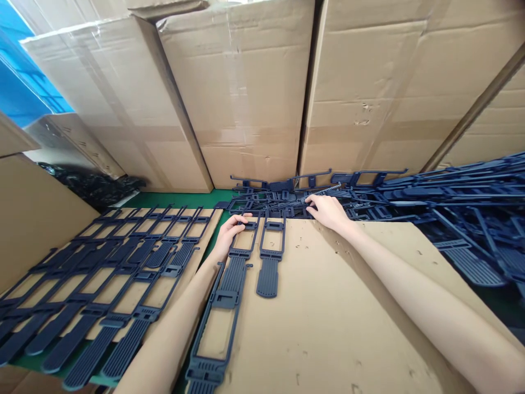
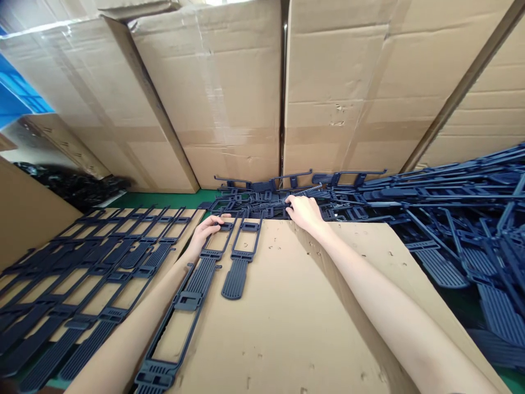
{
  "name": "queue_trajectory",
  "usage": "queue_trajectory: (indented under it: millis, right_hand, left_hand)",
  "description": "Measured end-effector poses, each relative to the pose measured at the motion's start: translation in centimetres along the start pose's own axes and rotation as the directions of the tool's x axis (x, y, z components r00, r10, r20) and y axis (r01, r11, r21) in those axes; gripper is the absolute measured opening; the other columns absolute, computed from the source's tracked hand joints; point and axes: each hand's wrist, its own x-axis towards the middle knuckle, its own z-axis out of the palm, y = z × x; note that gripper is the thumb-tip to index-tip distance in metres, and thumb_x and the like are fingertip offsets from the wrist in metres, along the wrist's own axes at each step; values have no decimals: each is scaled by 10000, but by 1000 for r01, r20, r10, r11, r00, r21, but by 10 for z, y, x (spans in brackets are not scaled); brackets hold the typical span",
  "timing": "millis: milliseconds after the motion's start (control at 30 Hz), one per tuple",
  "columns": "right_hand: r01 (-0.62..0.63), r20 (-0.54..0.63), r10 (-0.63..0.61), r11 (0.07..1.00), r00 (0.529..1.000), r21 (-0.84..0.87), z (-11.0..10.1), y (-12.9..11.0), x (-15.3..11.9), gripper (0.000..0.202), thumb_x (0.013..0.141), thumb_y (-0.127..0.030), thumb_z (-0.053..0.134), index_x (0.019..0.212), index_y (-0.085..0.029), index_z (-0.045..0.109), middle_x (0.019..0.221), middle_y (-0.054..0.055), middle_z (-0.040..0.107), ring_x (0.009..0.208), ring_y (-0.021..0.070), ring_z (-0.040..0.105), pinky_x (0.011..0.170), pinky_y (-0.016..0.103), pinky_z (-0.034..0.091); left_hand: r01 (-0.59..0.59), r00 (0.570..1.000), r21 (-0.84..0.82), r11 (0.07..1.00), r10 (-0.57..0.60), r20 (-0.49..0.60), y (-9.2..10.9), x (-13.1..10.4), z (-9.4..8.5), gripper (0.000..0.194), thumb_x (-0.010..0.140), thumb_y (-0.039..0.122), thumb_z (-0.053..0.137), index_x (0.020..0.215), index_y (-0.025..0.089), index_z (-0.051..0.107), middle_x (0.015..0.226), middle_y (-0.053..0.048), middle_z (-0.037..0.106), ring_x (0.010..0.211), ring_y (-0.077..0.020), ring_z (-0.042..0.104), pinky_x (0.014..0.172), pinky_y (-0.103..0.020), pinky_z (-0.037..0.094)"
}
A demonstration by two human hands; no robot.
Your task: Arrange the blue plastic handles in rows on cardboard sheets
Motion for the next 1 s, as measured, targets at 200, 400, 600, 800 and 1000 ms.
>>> queue_trajectory:
  millis: [200, 400, 600, 800, 1000]
  right_hand:
    - [-2, -95, 10, 997, 995, 82, -7, 7, 5, 290, 850, -214, 560, 1133, -220, 621, 926, 26, 747, 979, 235, 636, 851, 372, 411]
    - [25, -198, -4, 994, 980, 105, -34, 8, 9, 255, 823, -209, 572, 1064, -192, 654, 951, 52, 728, 960, 252, 594, 845, 381, 414]
    - [95, -296, -88, 995, 951, 9, -71, 14, 7, 280, 800, -171, 547, 1055, -186, 661, 889, 62, 709, 926, 273, 573, 803, 395, 422]
    - [44, -244, -47, 999, 969, -17, -112, 29, -2, 249, 745, -174, 618, 978, -227, 689, 880, 47, 726, 821, 263, 613, 744, 405, 454]
    - [5, -364, 33, 995, 931, 102, -156, 33, -24, 127, 760, -160, 646, 838, -253, 681, 788, 35, 691, 667, 207, 604, 756, 411, 479]
  left_hand:
    - [-9, 1000, 13, 1000, 9, -1, 1, 0, 0, 156, 664, 277, 690, 769, 180, 627, 1210, -94, 638, 1183, -317, 541, 1002, -410, 374]
    - [-7, 1000, 29, 1000, 7, 5, 2, -1, 1, 165, 672, 293, 679, 779, 181, 619, 1229, -88, 634, 1169, -322, 550, 987, -413, 388]
    - [-12, 1000, 49, 999, 12, 1, 6, -3, 5, 153, 676, 295, 670, 761, 186, 603, 1224, -80, 644, 1174, -316, 548, 1003, -427, 375]
    - [-18, 1000, 33, 999, 18, 12, 2, -1, 2, 153, 671, 284, 680, 768, 184, 618, 1215, -85, 649, 1197, -328, 538, 1018, -444, 368]
    - [-30, 999, 43, 999, 30, 16, -1, 0, 1, 148, 682, 280, 684, 773, 181, 622, 1215, -85, 649, 1184, -321, 548, 1015, -444, 375]
